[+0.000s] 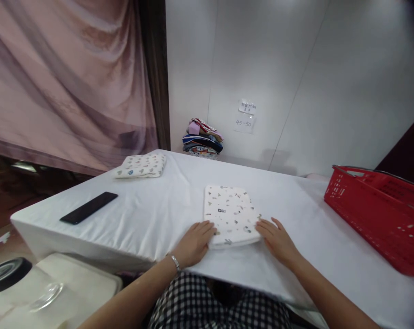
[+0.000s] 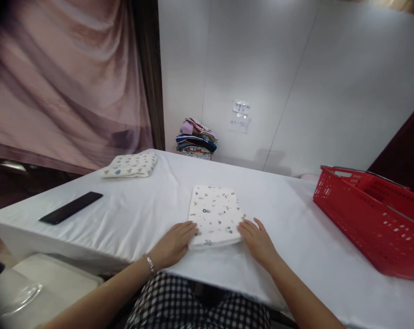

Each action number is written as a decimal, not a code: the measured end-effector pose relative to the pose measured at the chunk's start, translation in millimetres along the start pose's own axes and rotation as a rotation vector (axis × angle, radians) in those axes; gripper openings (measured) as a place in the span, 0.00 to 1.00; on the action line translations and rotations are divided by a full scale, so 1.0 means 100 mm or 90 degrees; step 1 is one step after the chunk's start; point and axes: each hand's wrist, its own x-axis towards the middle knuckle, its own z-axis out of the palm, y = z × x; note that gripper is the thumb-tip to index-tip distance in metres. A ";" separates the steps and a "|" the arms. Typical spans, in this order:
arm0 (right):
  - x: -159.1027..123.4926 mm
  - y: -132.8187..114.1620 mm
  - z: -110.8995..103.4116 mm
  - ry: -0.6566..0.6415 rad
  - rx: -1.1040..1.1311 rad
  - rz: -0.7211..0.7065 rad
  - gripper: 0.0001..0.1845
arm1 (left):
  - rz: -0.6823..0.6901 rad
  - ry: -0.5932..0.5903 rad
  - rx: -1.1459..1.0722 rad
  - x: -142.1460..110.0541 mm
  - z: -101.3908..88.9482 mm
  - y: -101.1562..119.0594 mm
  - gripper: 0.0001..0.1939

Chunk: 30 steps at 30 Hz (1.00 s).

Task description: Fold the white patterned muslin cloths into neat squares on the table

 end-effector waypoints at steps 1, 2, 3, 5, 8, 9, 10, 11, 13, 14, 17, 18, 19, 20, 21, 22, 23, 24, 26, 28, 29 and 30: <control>-0.08 0.11 -0.01 -0.002 -0.004 0.006 0.24 | 0.020 -0.009 -0.017 0.03 0.00 0.10 0.28; -0.16 0.22 -0.01 -0.008 -0.005 0.014 0.24 | 0.039 -0.019 -0.036 0.06 0.01 0.21 0.27; -0.26 0.32 0.00 -0.011 -0.002 0.033 0.23 | 0.064 -0.032 -0.060 0.08 0.01 0.32 0.25; -0.45 0.47 0.07 -0.009 0.016 0.107 0.20 | 0.108 -0.038 -0.119 0.13 0.03 0.49 0.24; -0.68 0.53 0.21 -0.023 0.127 0.227 0.22 | 0.136 -0.030 -0.182 0.21 0.07 0.56 0.21; -0.72 0.52 0.25 -0.028 0.174 0.271 0.23 | 0.129 -0.017 -0.189 0.25 0.08 0.52 0.20; -0.73 0.50 0.28 -0.031 0.220 0.314 0.23 | 0.114 0.001 -0.187 0.29 0.09 0.45 0.18; -0.73 0.49 0.29 -0.034 0.265 0.355 0.24 | 0.091 0.026 -0.179 0.34 0.11 0.36 0.17; -0.68 0.47 0.25 -0.043 0.360 0.422 0.24 | 0.025 0.072 -0.149 0.46 0.12 0.12 0.16; -0.64 0.48 0.22 -0.048 0.412 0.456 0.23 | -0.012 0.086 -0.133 0.54 0.13 0.00 0.15; -0.53 0.56 0.09 -0.058 0.552 0.602 0.24 | -0.104 0.093 -0.101 0.85 0.13 -0.34 0.15; -0.50 0.60 0.07 -0.062 0.573 0.656 0.24 | -0.126 0.087 -0.092 0.97 0.14 -0.44 0.15; -0.48 0.64 0.06 -0.069 0.575 0.702 0.25 | -0.147 0.077 -0.082 1.10 0.16 -0.52 0.16; -0.46 0.67 0.06 -0.081 0.563 0.732 0.27 | -0.165 0.062 -0.069 1.24 0.18 -0.59 0.17; -0.45 0.70 0.07 -0.096 0.539 0.748 0.28 | -0.183 0.043 -0.058 1.39 0.21 -0.65 0.18; -0.44 0.72 0.10 -0.113 0.508 0.754 0.29 | -0.203 0.015 -0.052 1.53 0.24 -0.70 0.18; -0.42 0.74 0.12 -0.130 0.479 0.755 0.29 | -0.227 -0.024 -0.050 1.67 0.29 -0.74 0.18; -0.40 0.75 0.14 -0.148 0.454 0.756 0.30 | -0.255 -0.067 -0.052 1.81 0.33 -0.76 0.18; -0.35 0.75 0.16 -0.188 0.438 0.757 0.29 | -0.302 -0.151 -0.066 2.06 0.43 -0.79 0.21; -0.28 0.74 0.13 -0.229 0.469 0.758 0.28 | -0.314 -0.203 -0.087 2.27 0.51 -0.80 0.23; -0.23 0.73 0.10 -0.249 0.500 0.758 0.27 | -0.313 -0.221 -0.098 2.36 0.54 -0.80 0.23; -0.19 0.72 0.07 -0.268 0.536 0.759 0.26 | -0.312 -0.236 -0.109 2.45 0.57 -0.81 0.23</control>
